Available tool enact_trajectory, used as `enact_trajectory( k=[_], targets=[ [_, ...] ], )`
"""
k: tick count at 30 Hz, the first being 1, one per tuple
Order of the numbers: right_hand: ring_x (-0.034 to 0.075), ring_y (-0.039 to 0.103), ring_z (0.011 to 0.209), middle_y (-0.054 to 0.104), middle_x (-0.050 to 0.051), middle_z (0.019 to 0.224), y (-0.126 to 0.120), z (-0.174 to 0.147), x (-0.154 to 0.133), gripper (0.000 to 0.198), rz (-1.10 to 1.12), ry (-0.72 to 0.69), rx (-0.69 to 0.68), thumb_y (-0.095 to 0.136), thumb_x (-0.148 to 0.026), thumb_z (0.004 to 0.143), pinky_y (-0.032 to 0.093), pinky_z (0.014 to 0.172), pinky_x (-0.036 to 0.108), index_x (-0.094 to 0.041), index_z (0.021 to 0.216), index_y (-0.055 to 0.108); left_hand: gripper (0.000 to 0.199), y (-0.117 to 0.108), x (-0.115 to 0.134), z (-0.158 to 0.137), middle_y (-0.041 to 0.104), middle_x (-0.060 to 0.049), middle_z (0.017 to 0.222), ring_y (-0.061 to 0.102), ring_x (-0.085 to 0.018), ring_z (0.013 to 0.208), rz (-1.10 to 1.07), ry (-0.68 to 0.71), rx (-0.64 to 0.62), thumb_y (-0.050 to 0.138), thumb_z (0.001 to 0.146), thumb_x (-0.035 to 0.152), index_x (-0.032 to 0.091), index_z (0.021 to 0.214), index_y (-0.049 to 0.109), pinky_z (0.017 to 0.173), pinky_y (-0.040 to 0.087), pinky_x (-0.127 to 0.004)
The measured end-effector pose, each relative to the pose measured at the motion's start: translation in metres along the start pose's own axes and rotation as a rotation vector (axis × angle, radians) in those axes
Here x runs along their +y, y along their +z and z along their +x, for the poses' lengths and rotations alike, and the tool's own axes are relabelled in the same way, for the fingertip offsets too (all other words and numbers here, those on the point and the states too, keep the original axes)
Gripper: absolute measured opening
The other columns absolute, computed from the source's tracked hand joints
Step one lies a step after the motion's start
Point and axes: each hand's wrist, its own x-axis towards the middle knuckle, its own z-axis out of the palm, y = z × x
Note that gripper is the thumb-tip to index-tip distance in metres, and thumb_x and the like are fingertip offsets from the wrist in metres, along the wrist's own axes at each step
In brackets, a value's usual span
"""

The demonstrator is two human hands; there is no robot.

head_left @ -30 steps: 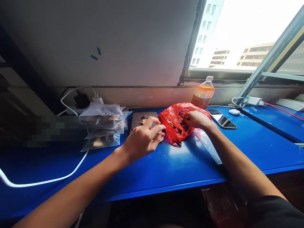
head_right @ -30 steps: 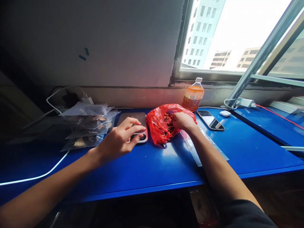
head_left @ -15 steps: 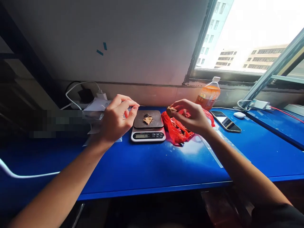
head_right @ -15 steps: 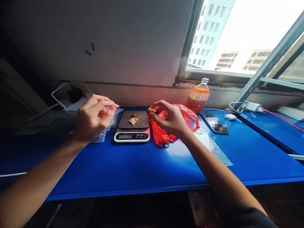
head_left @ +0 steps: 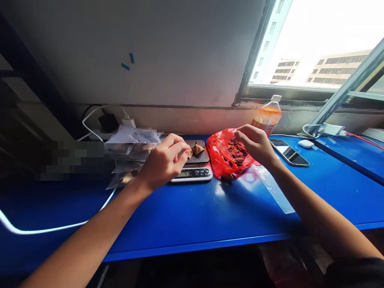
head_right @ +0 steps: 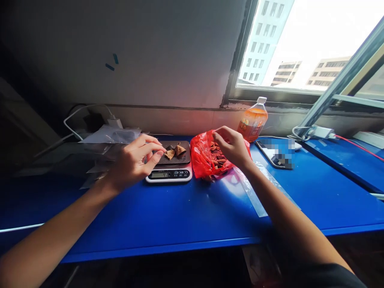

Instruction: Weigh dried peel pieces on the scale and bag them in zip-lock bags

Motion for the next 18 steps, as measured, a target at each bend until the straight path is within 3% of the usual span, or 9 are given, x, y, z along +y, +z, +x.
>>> enact_trajectory(
  k=[3,6,10,14,18],
  targets=[
    [0.017,0.06,0.068,0.067,0.007,0.074,-0.018,-0.01,0.029,0.024,-0.202,0.085,-0.077,0.047,-0.033,0.085,0.044,0.062,0.029,-0.016,0.079,0.063,0.017,0.001,0.008,0.0,0.061,-0.006,0.096,0.059,-0.012,0.072,0.003,0.067,-0.048,0.052,0.09,0.02,0.015,0.088,0.067,0.065,0.048,-0.024],
    [0.019,0.06,0.071,0.068,0.007,0.077,-0.019,-0.014,0.042,0.018,-0.258,0.067,-0.184,0.052,-0.027,0.079,0.044,0.065,0.03,-0.017,0.076,0.067,0.015,0.003,0.014,-0.002,0.062,-0.005,0.098,0.06,-0.012,0.074,-0.002,0.1,-0.102,0.052,0.09,0.02,0.015,0.089,0.067,0.063,0.048,-0.022],
    [0.018,0.059,0.07,0.069,0.004,0.076,-0.019,-0.016,0.034,0.014,-0.244,0.013,-0.36,0.062,-0.033,0.076,0.045,0.066,0.028,-0.021,0.077,0.07,0.016,0.005,0.017,-0.003,0.063,-0.005,0.098,0.061,-0.012,0.073,-0.008,0.121,-0.159,0.052,0.091,0.02,0.016,0.091,0.067,0.063,0.049,-0.022],
    [0.019,0.06,0.076,0.069,0.007,0.086,-0.027,-0.018,0.023,0.022,-0.306,-0.084,-0.539,0.055,-0.036,0.085,0.046,0.069,0.03,-0.021,0.088,0.071,0.018,0.003,0.01,-0.001,0.065,-0.004,0.093,0.062,-0.013,0.072,0.036,0.066,-0.108,0.051,0.092,0.022,0.016,0.089,0.067,0.063,0.048,-0.025],
    [0.017,0.057,0.07,0.067,0.005,0.075,-0.022,-0.021,0.017,0.019,-0.402,-0.189,-0.515,0.057,-0.032,0.083,0.044,0.068,0.029,-0.02,0.076,0.069,0.02,-0.005,0.001,0.003,0.066,-0.004,0.087,0.06,-0.015,0.072,0.081,-0.004,-0.031,0.049,0.092,0.023,0.016,0.085,0.067,0.064,0.046,-0.027]
  ],
)
